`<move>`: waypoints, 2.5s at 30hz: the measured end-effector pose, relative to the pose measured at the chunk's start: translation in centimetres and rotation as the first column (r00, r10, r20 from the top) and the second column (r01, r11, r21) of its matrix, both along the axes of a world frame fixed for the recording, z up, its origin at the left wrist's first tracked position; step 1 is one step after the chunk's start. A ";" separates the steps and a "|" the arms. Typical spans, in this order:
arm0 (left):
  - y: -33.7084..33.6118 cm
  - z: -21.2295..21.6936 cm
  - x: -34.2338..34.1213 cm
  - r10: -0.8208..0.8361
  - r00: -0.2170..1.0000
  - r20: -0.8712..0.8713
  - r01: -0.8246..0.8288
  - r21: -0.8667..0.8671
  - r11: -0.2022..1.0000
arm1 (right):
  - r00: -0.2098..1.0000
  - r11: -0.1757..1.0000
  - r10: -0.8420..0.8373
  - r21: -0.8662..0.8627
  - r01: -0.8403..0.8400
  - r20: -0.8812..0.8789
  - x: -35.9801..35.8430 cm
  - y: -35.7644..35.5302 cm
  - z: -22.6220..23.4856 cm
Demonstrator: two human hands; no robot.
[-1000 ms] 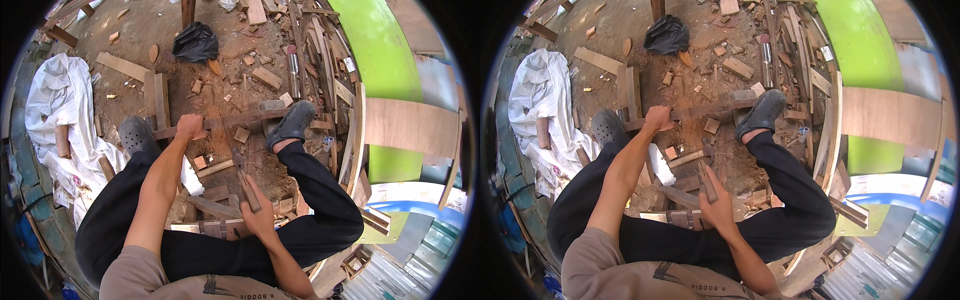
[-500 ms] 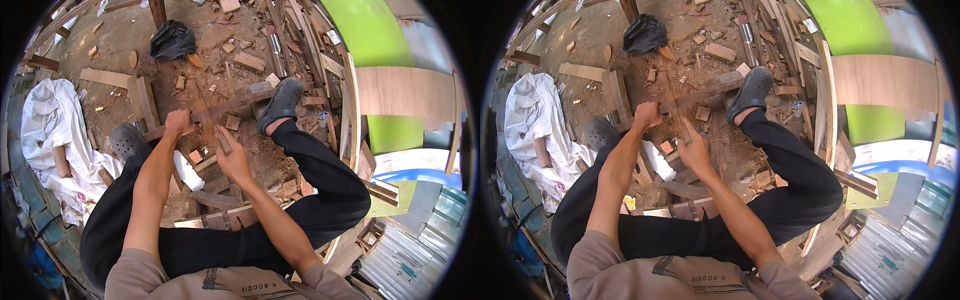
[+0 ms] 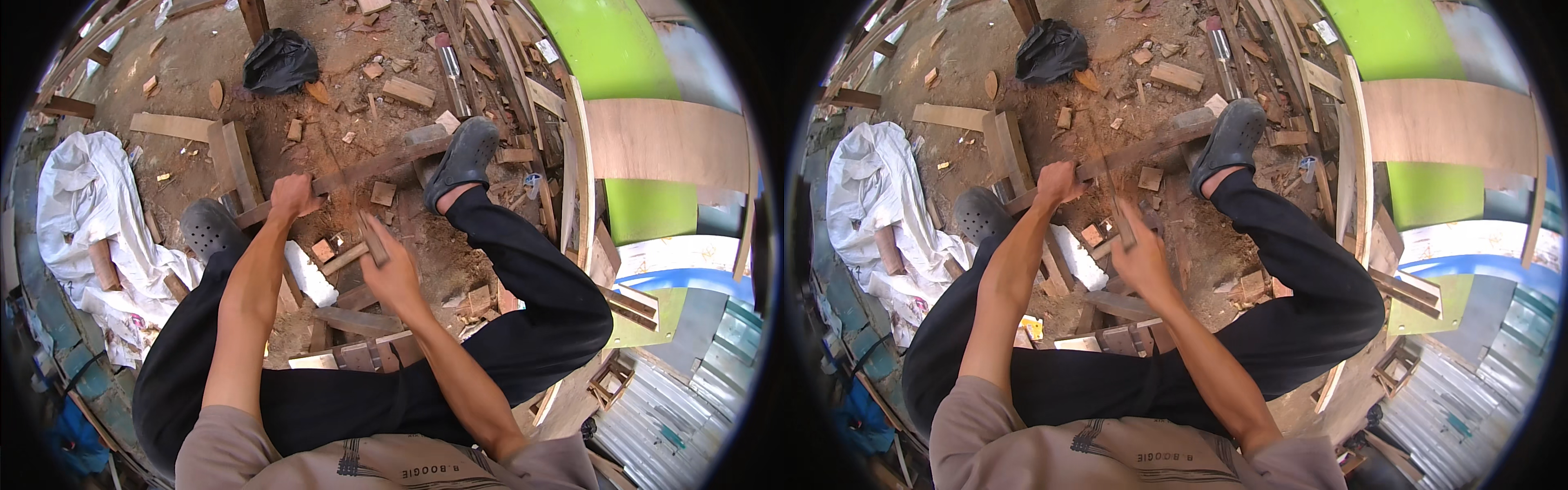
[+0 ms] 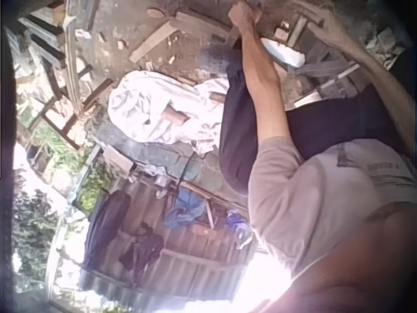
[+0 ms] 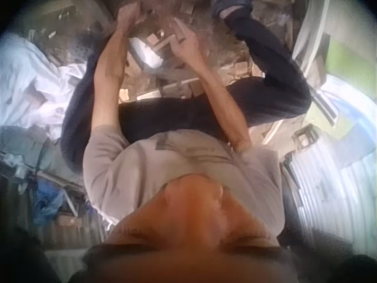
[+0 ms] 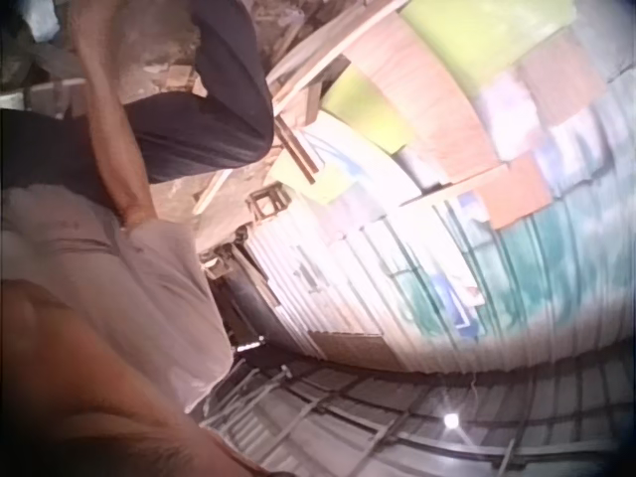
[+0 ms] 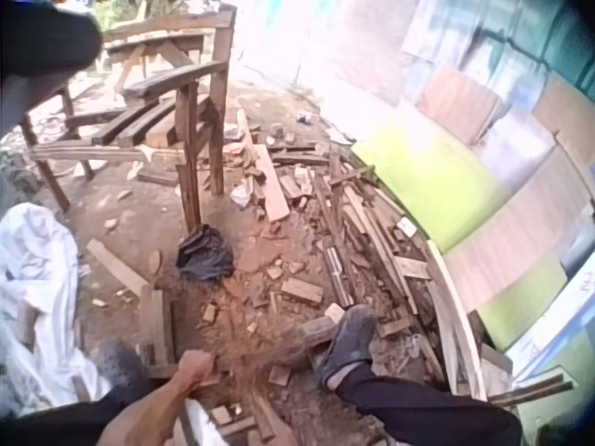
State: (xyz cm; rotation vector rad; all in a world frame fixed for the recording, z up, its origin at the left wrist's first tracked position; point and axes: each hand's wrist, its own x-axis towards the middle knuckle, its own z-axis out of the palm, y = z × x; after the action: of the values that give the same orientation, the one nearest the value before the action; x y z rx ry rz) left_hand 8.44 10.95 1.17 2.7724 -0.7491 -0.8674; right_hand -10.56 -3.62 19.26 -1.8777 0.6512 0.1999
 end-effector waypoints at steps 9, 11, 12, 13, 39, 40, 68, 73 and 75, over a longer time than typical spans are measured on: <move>-1.1 0.3 0.3 -0.009 0.999 0.033 0.010 -0.014 1.000 | 1.000 1.000 -0.015 0.021 0.015 0.004 4.5 -0.7 -3.3; -1.3 0.7 0.1 -0.028 0.999 0.014 0.029 -0.018 0.999 | 0.999 0.999 -0.007 0.035 0.006 0.032 1.0 -0.6 -1.9; -0.1 0.3 0.6 -0.007 1.000 0.025 0.007 -0.003 1.000 | 0.998 0.998 0.016 0.053 -0.019 0.061 -0.2 -0.1 -0.2; 1.4 -0.2 0.4 0.024 0.999 0.029 -0.025 0.013 1.000 | 0.994 0.996 0.043 0.079 -0.051 0.096 -3.2 -0.1 2.4; 1.7 0.0 0.3 0.062 0.998 0.028 -0.061 -0.013 0.998 | 0.996 0.993 0.063 0.097 -0.069 0.066 -6.4 -0.1 4.7; 1.5 0.3 0.2 0.068 0.997 0.032 -0.067 -0.019 0.998 | 0.994 0.994 0.062 0.088 -0.070 0.092 -6.6 -0.2 5.0; 0.6 0.9 -0.5 0.040 0.999 0.018 -0.037 -0.133 0.990 | 0.995 0.999 0.015 -0.028 -0.018 -0.101 -11.9 -6.9 15.7; -0.2 0.3 -1.3 -0.056 0.976 0.212 0.089 -0.154 0.984 | 0.997 0.994 0.063 -0.092 -0.058 0.047 -11.7 -10.4 18.0; -1.5 0.2 -2.1 -0.045 0.971 0.236 0.083 -0.154 0.985 | 0.994 0.996 0.086 -0.041 -0.083 0.072 -11.2 -11.5 18.9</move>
State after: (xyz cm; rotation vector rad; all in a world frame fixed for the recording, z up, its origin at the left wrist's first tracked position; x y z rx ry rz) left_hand 6.37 9.46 1.42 2.7434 -0.9066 -0.4711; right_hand -21.78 -15.09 38.21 -1.9417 0.5292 0.1730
